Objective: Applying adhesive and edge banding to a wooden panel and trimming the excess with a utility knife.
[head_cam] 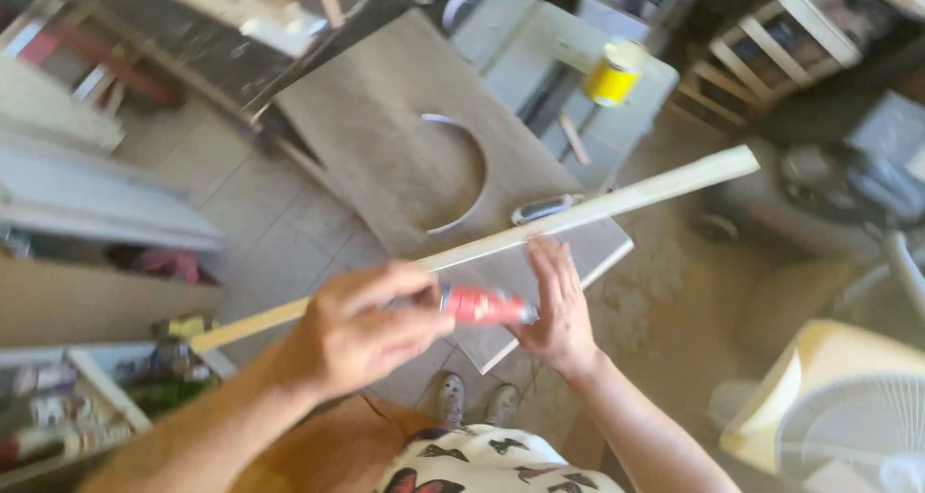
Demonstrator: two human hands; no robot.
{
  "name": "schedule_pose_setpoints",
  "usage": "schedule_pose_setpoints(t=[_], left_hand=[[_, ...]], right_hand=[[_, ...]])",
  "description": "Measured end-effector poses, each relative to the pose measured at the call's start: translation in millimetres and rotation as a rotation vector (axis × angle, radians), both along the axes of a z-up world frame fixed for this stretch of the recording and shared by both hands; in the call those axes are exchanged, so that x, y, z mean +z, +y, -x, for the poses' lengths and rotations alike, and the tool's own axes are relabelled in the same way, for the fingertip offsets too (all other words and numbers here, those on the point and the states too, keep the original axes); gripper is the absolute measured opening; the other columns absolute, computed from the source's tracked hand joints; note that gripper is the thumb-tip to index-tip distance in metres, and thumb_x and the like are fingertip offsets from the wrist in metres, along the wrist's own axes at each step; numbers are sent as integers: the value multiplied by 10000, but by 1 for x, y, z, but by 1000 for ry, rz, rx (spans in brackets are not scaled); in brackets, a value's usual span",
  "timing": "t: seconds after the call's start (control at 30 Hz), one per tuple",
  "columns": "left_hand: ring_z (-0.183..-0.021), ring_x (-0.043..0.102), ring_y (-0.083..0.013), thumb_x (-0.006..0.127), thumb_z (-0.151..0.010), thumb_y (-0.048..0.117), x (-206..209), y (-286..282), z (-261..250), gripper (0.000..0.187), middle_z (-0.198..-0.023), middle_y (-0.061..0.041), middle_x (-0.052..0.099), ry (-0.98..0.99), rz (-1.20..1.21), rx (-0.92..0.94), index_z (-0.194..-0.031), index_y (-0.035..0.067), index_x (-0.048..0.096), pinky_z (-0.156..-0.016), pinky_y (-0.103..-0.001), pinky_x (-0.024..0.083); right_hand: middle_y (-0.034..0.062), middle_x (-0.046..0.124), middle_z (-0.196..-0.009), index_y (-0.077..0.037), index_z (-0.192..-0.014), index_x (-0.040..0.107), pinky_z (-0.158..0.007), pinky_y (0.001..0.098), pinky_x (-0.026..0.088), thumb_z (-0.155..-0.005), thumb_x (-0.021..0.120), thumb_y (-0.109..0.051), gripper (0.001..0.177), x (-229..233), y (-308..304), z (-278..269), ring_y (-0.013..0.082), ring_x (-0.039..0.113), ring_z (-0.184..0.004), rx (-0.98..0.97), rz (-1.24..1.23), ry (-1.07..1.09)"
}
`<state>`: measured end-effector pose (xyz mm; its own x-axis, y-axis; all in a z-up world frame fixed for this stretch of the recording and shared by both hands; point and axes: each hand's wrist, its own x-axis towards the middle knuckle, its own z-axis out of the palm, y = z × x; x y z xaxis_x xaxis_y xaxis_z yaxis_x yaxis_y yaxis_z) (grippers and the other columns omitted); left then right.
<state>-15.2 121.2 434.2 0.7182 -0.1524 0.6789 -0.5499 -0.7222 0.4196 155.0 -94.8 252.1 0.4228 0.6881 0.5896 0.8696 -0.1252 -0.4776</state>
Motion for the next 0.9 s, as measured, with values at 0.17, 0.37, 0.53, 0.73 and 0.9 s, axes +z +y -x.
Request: schedule_pose_setpoints(t=[0.17, 0.37, 0.53, 0.73, 0.9], left_hand=[[-902, 761, -256, 759, -976, 73, -77, -30, 4, 180, -1138, -165, 702, 44, 24, 34, -1151, 103, 727, -808, -368, 647], [-988, 688, -266, 877, -839, 178, -124, -140, -37, 426, -1059, -60, 719, 363, -344, 192, -1211, 108, 683, -898, -437, 521], [-758, 686, -291, 863, -896, 345, -177, -244, -81, 359, -843, -77, 687, 733, -356, 139, -989, 114, 605, -616, -452, 543], [-596, 679, -222, 656, -1068, 368, -175, -284, -103, 300, -858, -80, 658, 975, -185, 204, -1031, 78, 586, -443, -361, 571], [-876, 760, -199, 650, -1012, 469, -154, -255, -100, 277, -949, -26, 716, 1099, -237, 466, -1106, 208, 648, -740, -331, 642]], right_hand=[[12, 595, -672, -146, -876, 610, -480, 374, 401, -764, 604, -13, 175, -17, -84, 28, 244, 553, -545, -82, 191, 180], [7, 603, -659, -200, -849, 602, -412, 448, 422, -790, 676, -130, 117, -32, -161, -2, 257, 619, -575, -128, 416, -1], [-10, 504, -585, -198, -747, 520, -342, 428, 365, -733, 681, -129, 176, -47, -222, -51, 228, 512, -491, 21, 457, -95], [-24, 593, -627, -181, -760, 540, -392, 412, 446, -938, 669, -220, 223, -61, -267, -132, 222, 608, -524, 203, 482, -57], [-14, 559, -529, -212, -716, 550, -470, 340, 493, -800, 655, -151, 148, -89, -267, -201, 224, 638, -479, 140, 513, -158]])
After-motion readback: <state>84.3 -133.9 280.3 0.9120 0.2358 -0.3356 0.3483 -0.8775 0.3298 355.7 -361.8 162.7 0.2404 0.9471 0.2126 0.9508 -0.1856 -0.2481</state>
